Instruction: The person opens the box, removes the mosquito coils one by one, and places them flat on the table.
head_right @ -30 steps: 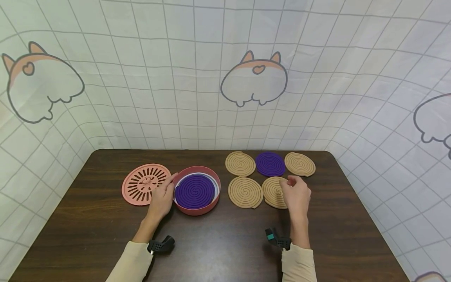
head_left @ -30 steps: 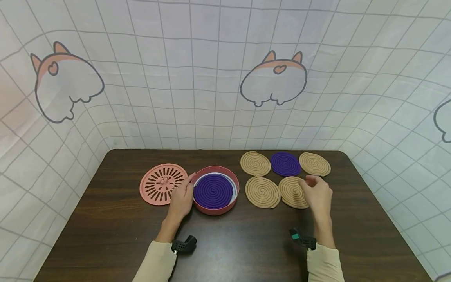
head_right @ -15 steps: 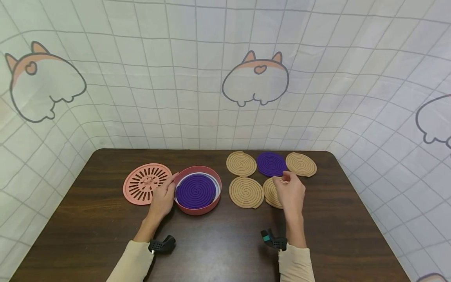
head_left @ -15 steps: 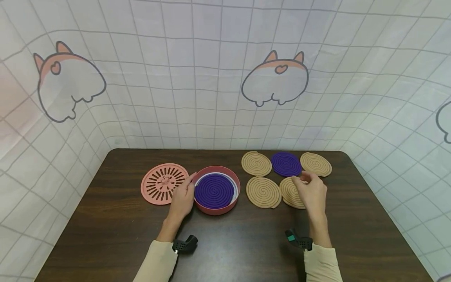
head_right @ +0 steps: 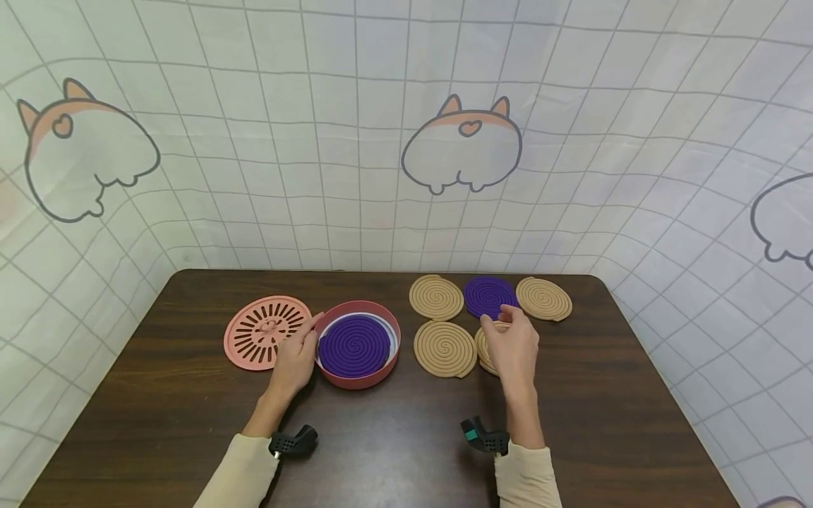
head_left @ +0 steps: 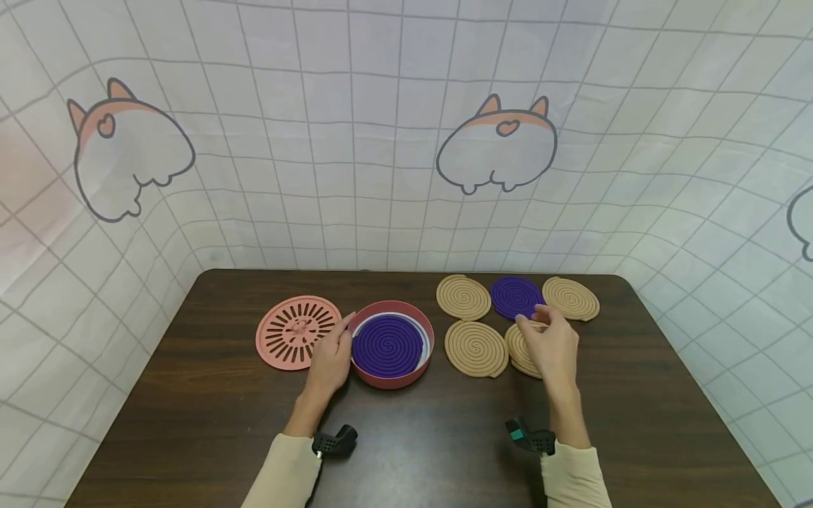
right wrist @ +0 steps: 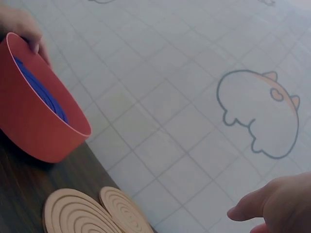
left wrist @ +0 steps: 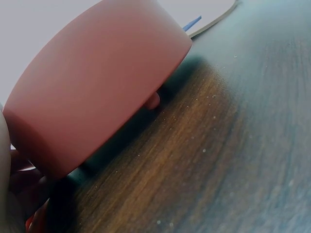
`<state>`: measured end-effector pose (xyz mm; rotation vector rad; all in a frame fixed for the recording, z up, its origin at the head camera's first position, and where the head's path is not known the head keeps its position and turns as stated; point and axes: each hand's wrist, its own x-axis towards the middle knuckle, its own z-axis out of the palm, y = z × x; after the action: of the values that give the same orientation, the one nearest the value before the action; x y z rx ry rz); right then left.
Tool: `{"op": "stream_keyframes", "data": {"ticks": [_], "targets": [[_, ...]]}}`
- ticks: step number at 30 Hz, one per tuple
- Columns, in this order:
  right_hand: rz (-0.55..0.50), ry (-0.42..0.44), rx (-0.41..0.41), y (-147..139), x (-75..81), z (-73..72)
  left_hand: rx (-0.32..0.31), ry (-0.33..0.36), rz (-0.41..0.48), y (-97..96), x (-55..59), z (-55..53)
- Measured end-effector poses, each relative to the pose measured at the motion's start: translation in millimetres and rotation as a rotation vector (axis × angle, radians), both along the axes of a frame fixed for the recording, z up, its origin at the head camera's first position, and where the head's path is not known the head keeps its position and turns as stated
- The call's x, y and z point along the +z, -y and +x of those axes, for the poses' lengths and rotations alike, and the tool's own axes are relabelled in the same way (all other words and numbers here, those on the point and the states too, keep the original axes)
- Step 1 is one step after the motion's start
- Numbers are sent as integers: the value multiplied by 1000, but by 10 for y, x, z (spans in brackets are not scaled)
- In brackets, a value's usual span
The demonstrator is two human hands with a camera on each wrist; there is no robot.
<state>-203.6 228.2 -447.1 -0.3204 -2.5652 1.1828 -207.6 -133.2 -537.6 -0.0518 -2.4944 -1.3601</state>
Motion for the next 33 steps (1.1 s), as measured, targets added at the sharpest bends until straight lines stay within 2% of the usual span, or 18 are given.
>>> {"op": "stream_keyframes", "data": {"ticks": [9,18,33], "targets": [[3,-10,60,172,12,-16,-15,-29,14,-2,-4,10],[-16,-11,139,365,17,-94,-5,-35,5,0,-10,7],[10,-55,204,705,-9,-165,-10,-33,15,0,3,10]]}}
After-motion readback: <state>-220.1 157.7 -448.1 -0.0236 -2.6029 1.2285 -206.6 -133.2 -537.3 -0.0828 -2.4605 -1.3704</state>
